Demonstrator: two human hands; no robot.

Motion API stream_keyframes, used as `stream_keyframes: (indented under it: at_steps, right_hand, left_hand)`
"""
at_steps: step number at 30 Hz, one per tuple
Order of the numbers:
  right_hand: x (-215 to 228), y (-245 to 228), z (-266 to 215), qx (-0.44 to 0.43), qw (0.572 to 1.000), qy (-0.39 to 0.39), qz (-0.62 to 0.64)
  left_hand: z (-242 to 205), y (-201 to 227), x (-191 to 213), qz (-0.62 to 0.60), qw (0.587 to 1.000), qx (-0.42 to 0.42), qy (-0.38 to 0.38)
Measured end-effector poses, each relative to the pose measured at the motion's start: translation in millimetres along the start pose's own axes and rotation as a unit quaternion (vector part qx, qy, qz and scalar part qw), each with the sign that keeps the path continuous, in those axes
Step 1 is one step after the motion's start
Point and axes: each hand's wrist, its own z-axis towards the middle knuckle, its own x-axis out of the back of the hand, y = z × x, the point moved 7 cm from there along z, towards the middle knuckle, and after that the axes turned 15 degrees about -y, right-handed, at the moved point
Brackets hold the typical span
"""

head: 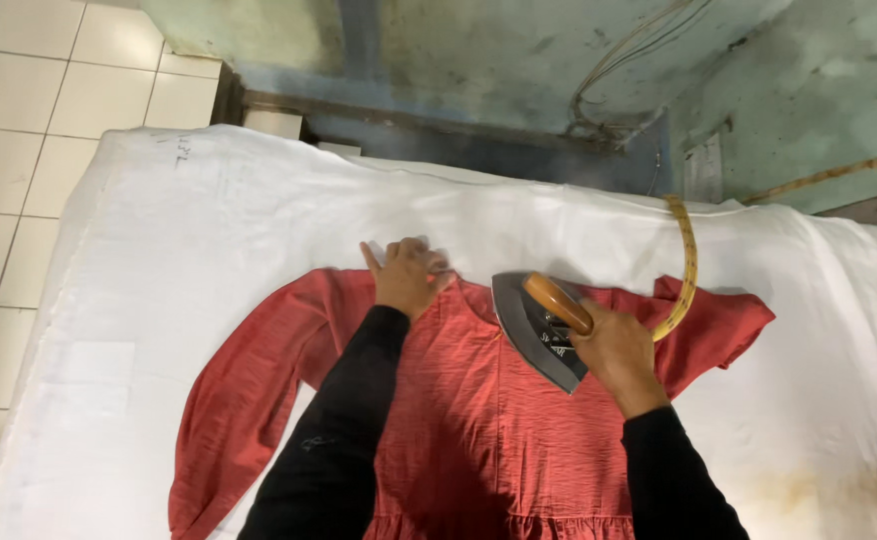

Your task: The person irons a red dress and its detachable belt on a padded surface using an iron.

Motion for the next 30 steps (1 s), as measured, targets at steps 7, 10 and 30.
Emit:
stream_keyframes:
  at_steps: [7, 10, 30]
  right_hand:
    - [-25, 5, 1, -0.047, 0.999, -0.023, 0.013]
    - [-1, -17, -13, -0.026, 0.999, -0.014, 0.036]
    - [-58, -123, -67, 0.105, 0.990, -0.029, -0.086]
  left_hand:
    - [25, -8, -23, 0.041, 0.992, -0.002, 0.116]
    - [20, -3, 9, 0.049, 0.994, -0.001, 0.101]
    - [-56, -161, 21, 0.015, 0.979, 0.182, 0.089]
